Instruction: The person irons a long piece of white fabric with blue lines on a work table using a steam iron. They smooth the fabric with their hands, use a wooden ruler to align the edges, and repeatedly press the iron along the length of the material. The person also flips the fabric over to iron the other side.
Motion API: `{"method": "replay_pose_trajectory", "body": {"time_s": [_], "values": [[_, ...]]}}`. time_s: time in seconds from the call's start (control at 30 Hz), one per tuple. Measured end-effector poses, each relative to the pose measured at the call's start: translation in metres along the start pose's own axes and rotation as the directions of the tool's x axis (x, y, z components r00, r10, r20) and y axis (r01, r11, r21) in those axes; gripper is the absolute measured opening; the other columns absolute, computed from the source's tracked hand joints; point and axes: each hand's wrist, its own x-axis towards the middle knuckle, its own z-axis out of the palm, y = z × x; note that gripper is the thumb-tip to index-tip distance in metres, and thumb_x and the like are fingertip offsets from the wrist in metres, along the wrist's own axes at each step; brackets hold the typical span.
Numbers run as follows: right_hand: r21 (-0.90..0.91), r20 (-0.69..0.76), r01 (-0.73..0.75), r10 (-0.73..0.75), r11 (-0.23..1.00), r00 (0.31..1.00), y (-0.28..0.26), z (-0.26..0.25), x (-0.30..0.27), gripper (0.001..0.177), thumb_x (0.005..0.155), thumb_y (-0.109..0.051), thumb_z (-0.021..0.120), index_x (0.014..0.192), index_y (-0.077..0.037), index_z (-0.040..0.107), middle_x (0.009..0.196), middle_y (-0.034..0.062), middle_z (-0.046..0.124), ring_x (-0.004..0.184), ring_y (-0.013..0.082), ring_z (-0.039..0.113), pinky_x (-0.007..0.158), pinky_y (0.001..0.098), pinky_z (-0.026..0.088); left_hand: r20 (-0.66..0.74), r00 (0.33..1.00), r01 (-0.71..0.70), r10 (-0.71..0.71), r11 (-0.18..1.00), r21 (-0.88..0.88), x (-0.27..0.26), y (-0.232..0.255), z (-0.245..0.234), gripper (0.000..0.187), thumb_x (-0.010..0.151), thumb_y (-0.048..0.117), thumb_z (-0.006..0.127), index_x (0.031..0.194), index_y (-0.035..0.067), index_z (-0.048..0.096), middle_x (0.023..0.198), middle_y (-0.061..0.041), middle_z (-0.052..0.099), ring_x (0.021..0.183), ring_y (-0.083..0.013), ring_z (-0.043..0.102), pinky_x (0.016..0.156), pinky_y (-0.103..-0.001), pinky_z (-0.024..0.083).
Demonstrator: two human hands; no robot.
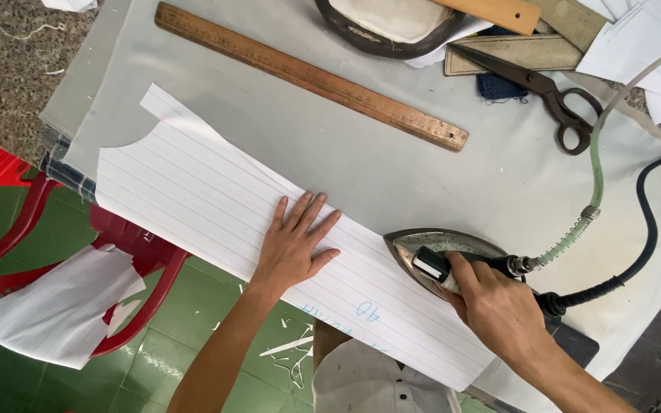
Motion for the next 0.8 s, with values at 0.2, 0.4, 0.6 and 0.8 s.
{"method": "replay_pose_trajectory", "body": {"time_s": [0.2, 0.4, 0.6, 0.8], "values": [[-0.015, 0.027, 0.006, -0.006, 1.0, 1.0, -0.001, -0.002, 0.005, 0.054, 0.095, -0.053, 0.059, 0.137, -0.019, 0.051, 0.075, -0.0013, 0.057, 0.06, 0.0181, 0.065, 0.037, 0.0385, 0.048, -0.032, 0.999, -0.019, 0.018, 1.0, -0.006, 0.008, -0.003, -0.005, 0.062, 0.101, 0.06, 0.049, 0.15, 0.023, 0.053, 0.161, -0.012, 0.043, 0.15, -0.0317, 0.038, 0.124, -0.057, 0.022], [0.019, -0.009, 0.037, -0.037, 0.999, 0.999, -0.007, 0.001, 0.01, 0.051, 0.095, -0.049, 0.06, 0.134, -0.018, 0.052, 0.072, -0.0005, 0.055, 0.057, 0.0191, 0.063, 0.037, 0.0397, 0.047, -0.079, 0.997, -0.02, 0.018, 1.0, -0.021, 0.007, -0.002, -0.003, 0.058, 0.102, 0.056, 0.049, 0.148, 0.023, 0.056, 0.159, -0.012, 0.047, 0.149, -0.0313, 0.04, 0.123, -0.058, 0.023], [0.178, 0.147, -0.122, 0.096, 0.977, 0.985, -0.021, -0.05, 0.027, 0.039, 0.089, -0.045, 0.067, 0.12, -0.024, 0.061, 0.07, -0.0017, 0.066, 0.062, 0.0197, 0.073, 0.056, 0.0334, 0.058, -0.055, 0.998, 0.021, -0.025, 0.996, -0.084, 0.003, -0.004, 0.015, 0.061, 0.101, 0.062, 0.045, 0.154, 0.032, 0.049, 0.16, -0.013, 0.045, 0.151, -0.0311, 0.037, 0.124, -0.062, 0.012], [0.124, 0.006, -0.181, 0.182, 0.976, 0.983, -0.031, -0.055, 0.023, 0.039, 0.086, -0.056, 0.067, 0.108, -0.024, 0.064, 0.066, -0.0006, 0.066, 0.061, 0.0203, 0.072, 0.057, 0.0343, 0.058, 0.043, 0.999, 0.008, -0.002, 0.99, -0.138, 0.008, -0.001, -0.003, 0.059, 0.103, 0.055, 0.044, 0.154, 0.024, 0.051, 0.16, -0.02, 0.043, 0.151, -0.0366, 0.033, 0.123, -0.064, 0.008]]}}
